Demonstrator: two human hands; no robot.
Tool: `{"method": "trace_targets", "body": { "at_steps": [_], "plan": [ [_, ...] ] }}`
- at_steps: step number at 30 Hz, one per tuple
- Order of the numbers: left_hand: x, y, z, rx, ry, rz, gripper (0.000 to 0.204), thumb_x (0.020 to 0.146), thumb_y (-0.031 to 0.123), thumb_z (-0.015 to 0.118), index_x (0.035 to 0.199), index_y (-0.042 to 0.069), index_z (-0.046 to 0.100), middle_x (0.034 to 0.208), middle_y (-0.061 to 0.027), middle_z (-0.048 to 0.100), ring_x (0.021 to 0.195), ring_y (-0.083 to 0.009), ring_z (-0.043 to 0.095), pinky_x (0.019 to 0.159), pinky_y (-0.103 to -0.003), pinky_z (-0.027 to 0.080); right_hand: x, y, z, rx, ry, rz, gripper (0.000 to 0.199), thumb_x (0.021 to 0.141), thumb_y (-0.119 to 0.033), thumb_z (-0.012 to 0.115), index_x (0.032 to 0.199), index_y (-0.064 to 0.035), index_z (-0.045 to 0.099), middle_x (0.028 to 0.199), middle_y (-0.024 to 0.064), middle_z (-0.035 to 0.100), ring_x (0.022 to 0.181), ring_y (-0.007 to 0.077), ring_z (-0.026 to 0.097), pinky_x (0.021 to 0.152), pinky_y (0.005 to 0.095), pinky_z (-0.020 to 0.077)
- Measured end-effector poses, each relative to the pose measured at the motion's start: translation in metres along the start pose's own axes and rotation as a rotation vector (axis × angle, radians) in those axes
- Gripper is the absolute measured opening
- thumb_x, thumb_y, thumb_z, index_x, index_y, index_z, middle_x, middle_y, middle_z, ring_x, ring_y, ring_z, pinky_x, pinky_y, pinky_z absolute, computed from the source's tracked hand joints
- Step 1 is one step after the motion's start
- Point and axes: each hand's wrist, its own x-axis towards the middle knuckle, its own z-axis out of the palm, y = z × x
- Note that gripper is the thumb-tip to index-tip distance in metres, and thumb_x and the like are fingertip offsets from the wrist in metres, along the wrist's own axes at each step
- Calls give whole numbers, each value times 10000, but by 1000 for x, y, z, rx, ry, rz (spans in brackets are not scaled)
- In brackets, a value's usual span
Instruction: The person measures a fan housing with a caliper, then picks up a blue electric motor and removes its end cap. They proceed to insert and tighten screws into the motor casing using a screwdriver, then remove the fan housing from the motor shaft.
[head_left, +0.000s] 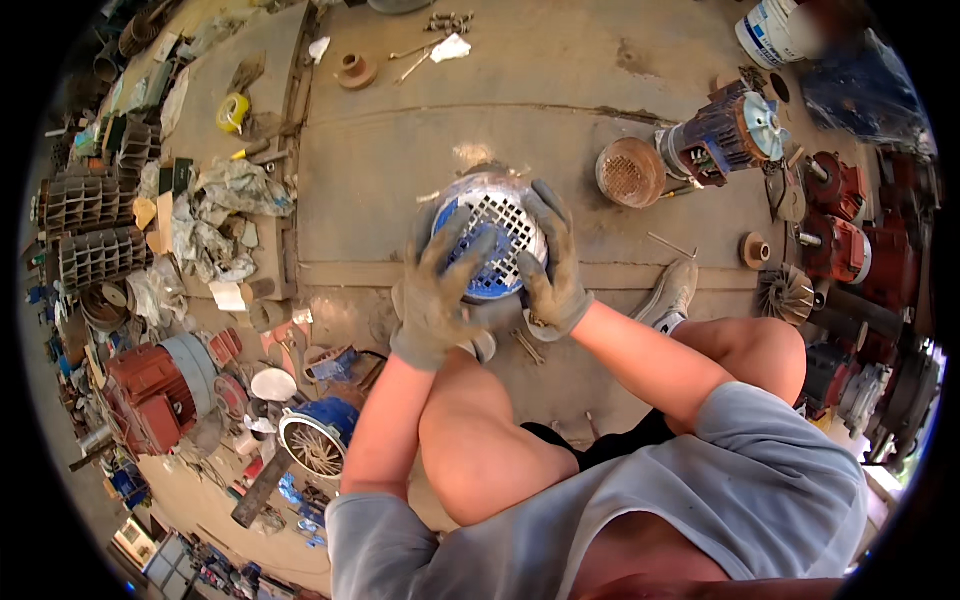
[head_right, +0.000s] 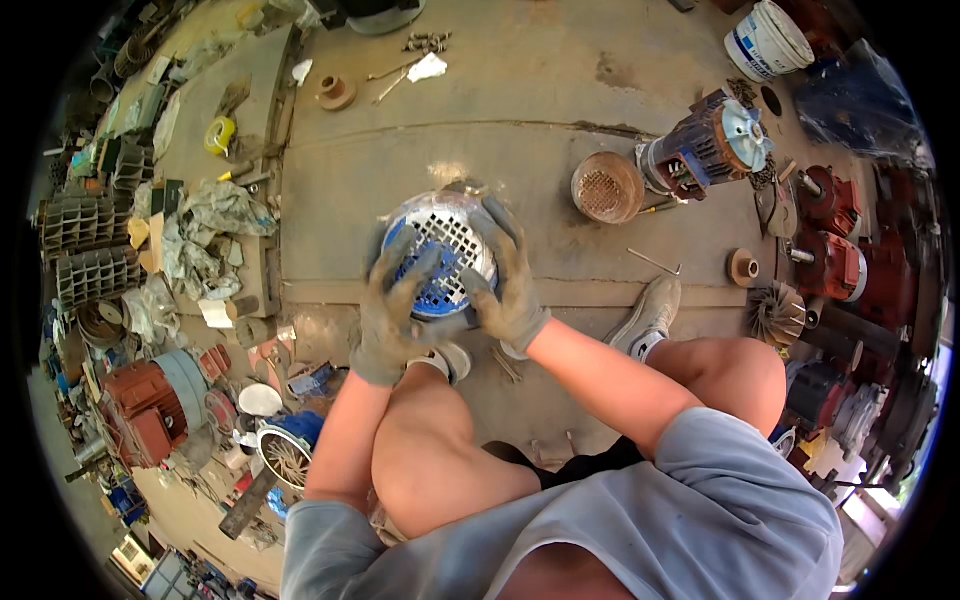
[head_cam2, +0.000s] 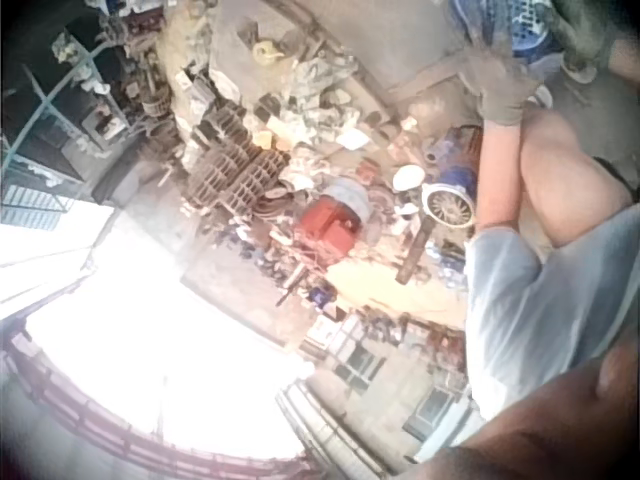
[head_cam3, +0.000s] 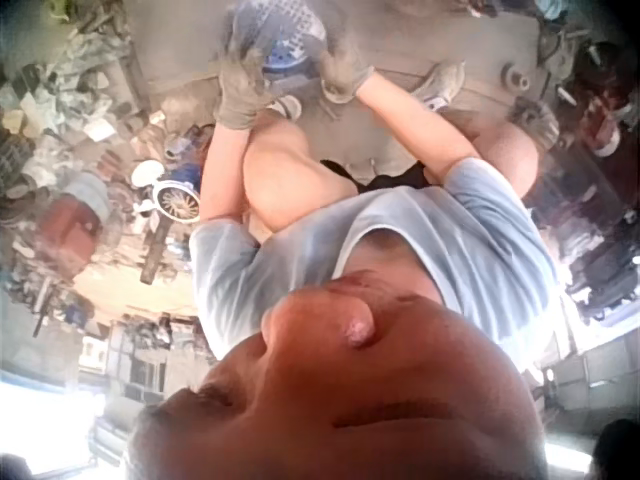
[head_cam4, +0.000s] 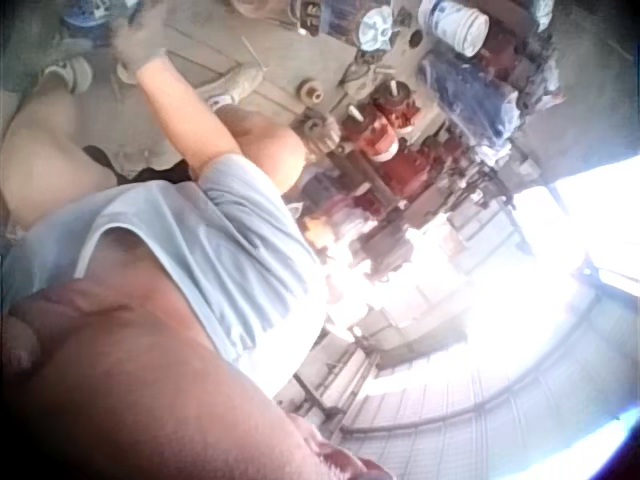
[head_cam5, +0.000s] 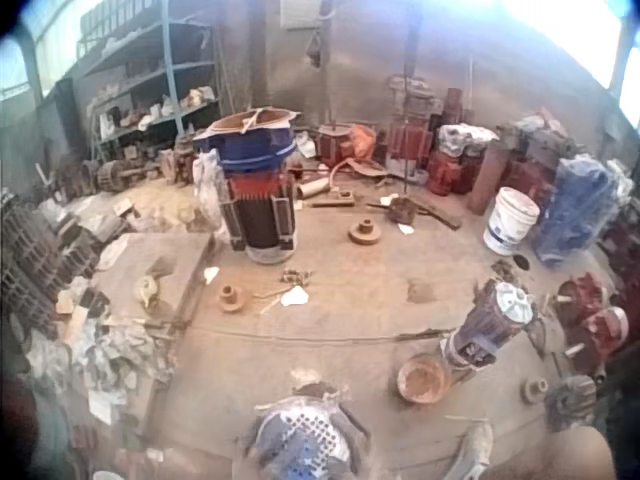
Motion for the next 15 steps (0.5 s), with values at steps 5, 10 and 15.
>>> {"method": "trace_targets", "body": {
  "at_steps": [5,10,15],
  "plan": [
    [6,-54,14,-105,193,-49,692,829,492,890,1402,136,736,1462,-136,641,1445,-464,541,1215,-601,454,44,-1,31,-2,-20,1,551,1038,-381,654,1482,-57,647,1626,284,513,1504,495,481,1273,570,360],
    [50,-120,7,-144,401,-269,386,1035,295,728,1333,51,747,1301,-181,722,1294,-399,650,1159,-531,489,155,26,91,-79,-256,-128,361,1026,-303,652,1306,-109,769,1503,214,657,1394,455,591,1194,508,477],
    [69,-203,12,181,546,-599,452,1110,405,603,1301,17,735,1278,-258,717,1226,-462,657,1070,-545,509,260,80,182,-279,-575,-79,409,1068,-328,548,1380,-155,748,1399,246,721,1311,432,678,1135,472,537]
  ]
}}
